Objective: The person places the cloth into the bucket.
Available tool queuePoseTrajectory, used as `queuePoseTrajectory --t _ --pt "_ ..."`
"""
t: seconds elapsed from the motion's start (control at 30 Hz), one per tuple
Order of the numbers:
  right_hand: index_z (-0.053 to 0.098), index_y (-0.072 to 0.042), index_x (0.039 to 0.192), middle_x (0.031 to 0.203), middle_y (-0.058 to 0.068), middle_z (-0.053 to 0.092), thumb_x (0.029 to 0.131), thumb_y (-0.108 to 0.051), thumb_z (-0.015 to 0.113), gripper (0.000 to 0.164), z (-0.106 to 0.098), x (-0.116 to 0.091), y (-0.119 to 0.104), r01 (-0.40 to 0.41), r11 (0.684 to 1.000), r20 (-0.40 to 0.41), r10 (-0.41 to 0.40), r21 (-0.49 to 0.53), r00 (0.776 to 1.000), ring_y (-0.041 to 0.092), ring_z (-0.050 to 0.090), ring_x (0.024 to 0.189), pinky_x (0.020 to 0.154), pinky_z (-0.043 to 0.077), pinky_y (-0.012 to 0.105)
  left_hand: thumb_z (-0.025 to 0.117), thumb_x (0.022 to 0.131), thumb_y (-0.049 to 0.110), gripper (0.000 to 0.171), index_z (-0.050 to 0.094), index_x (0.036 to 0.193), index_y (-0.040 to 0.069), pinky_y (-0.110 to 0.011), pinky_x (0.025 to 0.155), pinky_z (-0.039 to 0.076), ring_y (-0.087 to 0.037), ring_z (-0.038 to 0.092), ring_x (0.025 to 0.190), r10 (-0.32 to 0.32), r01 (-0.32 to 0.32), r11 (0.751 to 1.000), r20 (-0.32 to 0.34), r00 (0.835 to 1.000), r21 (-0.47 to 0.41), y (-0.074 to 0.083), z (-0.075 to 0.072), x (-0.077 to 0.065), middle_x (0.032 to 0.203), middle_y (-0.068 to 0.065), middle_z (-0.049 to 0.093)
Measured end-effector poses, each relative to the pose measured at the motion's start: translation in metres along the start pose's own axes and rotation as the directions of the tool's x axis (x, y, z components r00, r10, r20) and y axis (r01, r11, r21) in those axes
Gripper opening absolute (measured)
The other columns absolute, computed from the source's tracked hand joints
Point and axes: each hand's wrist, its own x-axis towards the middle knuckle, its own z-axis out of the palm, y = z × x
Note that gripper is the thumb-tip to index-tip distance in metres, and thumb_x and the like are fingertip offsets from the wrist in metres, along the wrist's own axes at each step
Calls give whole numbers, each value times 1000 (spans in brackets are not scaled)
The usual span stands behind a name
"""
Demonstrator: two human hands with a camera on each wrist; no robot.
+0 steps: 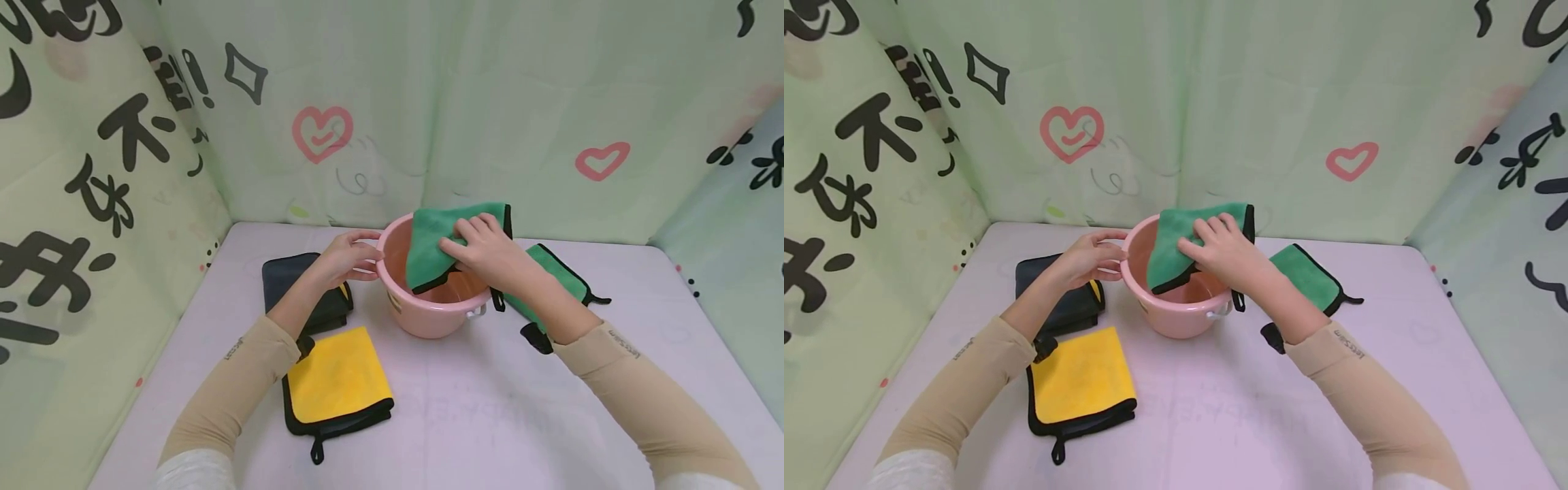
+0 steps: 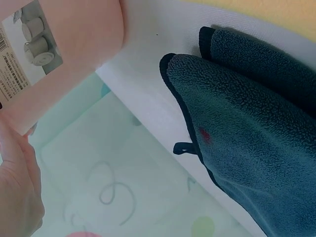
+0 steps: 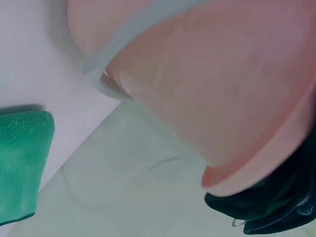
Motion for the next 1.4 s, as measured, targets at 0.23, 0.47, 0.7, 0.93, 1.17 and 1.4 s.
queuePoseTrajectory --t 0.23,0.47,0.7,0.93,1.17,1.4 --pt "49 -9 97 85 11 45 68 -14 79 42 18 6 -1 37 999 97 -37 1 995 31 48 78 78 39 43 66 82 14 49 47 127 17 -34 70 55 -25 64 84 -16 16 1000 -2 1000 1 1 1 -1 112 -12 57" --pt "48 -13 102 93 12 47 79 -20 70 33 30 12 -3 13 999 303 -23 35 953 31 49 87 81 39 43 66 83 14 49 47 128 17 -33 70 55 -24 63 83 -15 15 1000 -2 1000 8 2 1 -1 111 -13 56" --pt "49 -16 102 90 8 45 84 -19 65 25 40 23 -4 -21 994 425 -27 109 905 28 48 85 76 37 40 65 83 14 49 46 128 17 -34 70 54 -24 63 81 -5 5 1000 14 1000 5 2 0 -1 112 -13 56" --pt "50 -18 111 96 9 47 87 -20 61 27 49 30 -5 -8 991 527 -65 136 847 28 48 89 78 38 40 65 83 15 49 46 128 17 -33 71 54 -24 64 83 -11 11 1000 6 1000 12 2 0 -1 112 -13 56" --pt "52 -19 124 111 12 51 88 -21 59 36 56 34 -7 -12 987 593 -88 163 800 30 48 98 85 38 44 66 83 15 50 45 129 18 -32 72 54 -25 63 86 -7 7 1000 2 1000 22 1 0 -1 113 -11 55" --pt "51 -20 125 115 12 51 90 -19 56 35 58 37 -10 6 988 630 -102 152 770 29 48 99 85 38 43 65 84 14 49 46 128 17 -33 70 54 -25 63 83 -2 2 1000 9 1000 14 1 0 -1 112 -13 56"
